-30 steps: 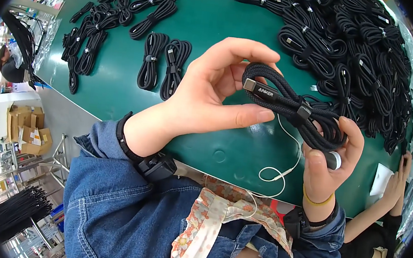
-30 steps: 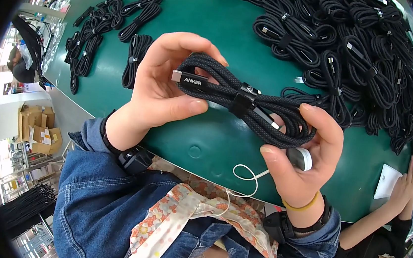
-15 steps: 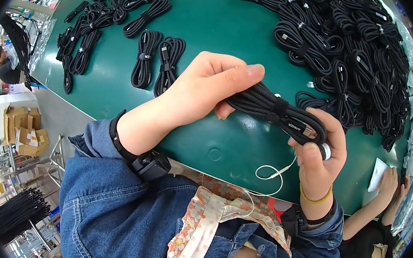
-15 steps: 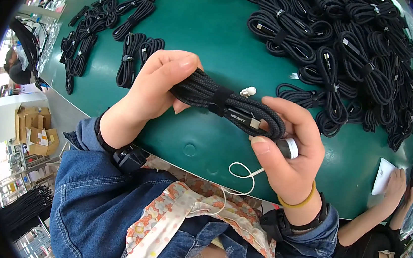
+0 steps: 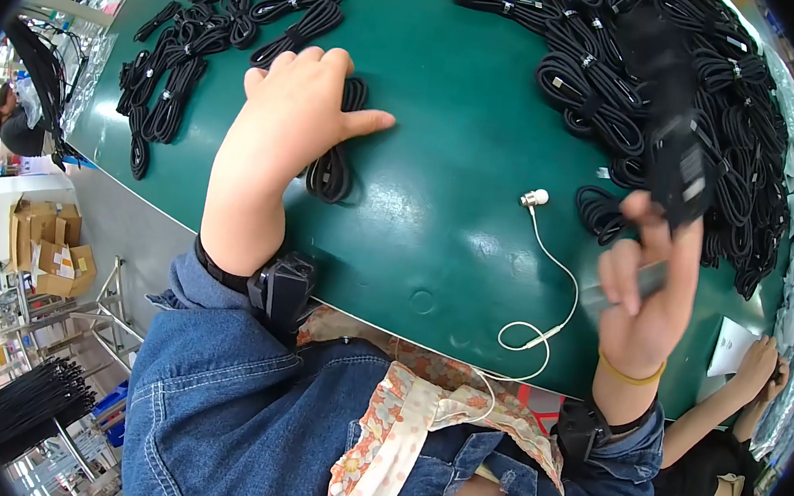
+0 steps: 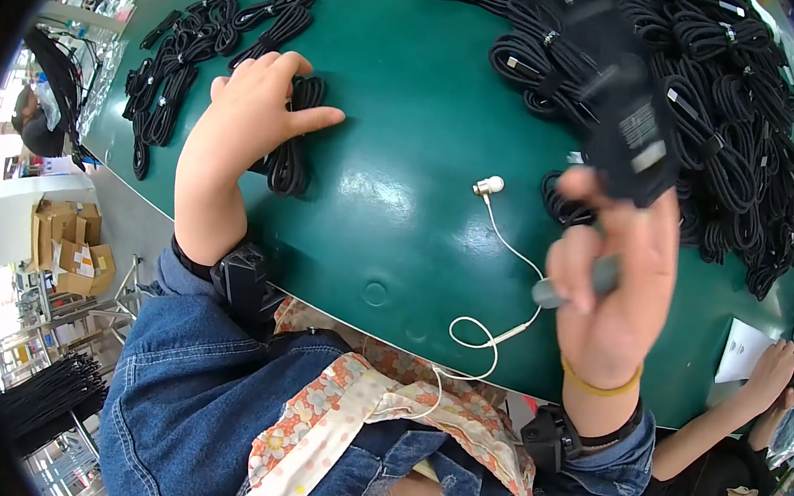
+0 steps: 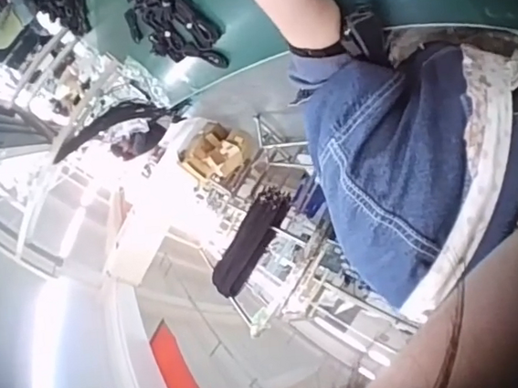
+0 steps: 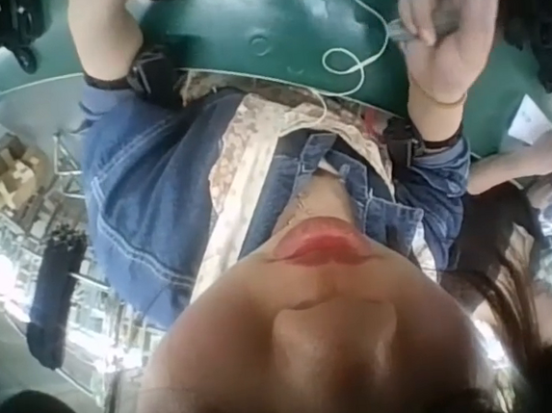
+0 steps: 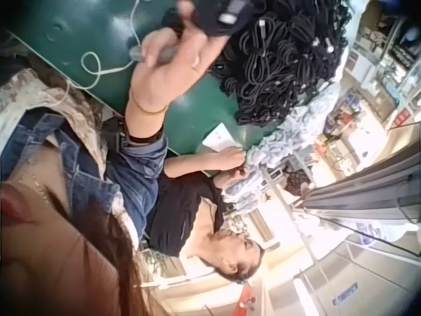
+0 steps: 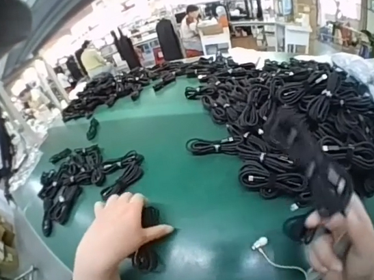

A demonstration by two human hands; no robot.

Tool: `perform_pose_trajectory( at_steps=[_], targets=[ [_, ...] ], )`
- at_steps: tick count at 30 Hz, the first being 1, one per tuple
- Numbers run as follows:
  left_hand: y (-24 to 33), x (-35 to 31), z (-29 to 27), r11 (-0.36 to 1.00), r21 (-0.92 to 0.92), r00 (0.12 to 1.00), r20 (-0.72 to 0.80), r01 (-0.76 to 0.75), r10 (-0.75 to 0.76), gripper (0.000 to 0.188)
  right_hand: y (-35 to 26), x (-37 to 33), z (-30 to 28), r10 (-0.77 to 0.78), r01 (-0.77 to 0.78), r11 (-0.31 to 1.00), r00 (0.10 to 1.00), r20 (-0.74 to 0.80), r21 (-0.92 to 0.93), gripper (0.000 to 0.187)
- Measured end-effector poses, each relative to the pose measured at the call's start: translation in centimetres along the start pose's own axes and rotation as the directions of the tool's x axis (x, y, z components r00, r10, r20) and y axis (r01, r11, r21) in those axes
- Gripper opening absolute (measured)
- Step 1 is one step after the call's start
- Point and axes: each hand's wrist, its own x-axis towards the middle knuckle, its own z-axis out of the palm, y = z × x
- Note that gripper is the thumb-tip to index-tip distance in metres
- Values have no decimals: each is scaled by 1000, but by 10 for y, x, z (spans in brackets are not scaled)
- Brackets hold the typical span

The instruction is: The person picks up a bundled cable from a pile, turns it over by hand, and presses a handheld device against it. This process is repeated with several more cables from the table.

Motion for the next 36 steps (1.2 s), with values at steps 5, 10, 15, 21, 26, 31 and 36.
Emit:
perform_pose_trajectory(
  at_steps=[5, 10, 15, 21, 26, 31, 36],
  targets=[
    [5, 2, -3, 971, -237, 978, 203, -4, 53, 35, 2, 3, 3, -177, 177, 976, 984, -12, 126, 49],
    [30, 2, -9, 921, -350, 975, 76, -172, 210, 39, 12, 1, -7, -82, 89, 995, 984, 159, -39, 47],
    [23, -3, -7, 939, -343, 971, 227, 9, 74, 39, 13, 3, -12, -78, 82, 997, 976, 201, -14, 44],
    [37, 9, -29, 595, -752, 917, -31, -283, 398, 41, 10, 0, -10, 101, -67, 965, 988, 121, -254, 44],
    [52, 2, -13, -265, -932, 905, -322, -249, 279, 37, 15, -6, 5, 66, -37, 910, 996, 57, -414, 49],
    [60, 1, -8, -414, -902, 930, -253, -126, 268, 34, 15, -7, 0, -9, 84, 954, 968, 253, -289, 58],
    [62, 0, -9, -429, -900, 949, -196, -75, 246, 35, 15, -7, -1, -116, 195, 948, 948, 297, -252, 64]
  ],
)
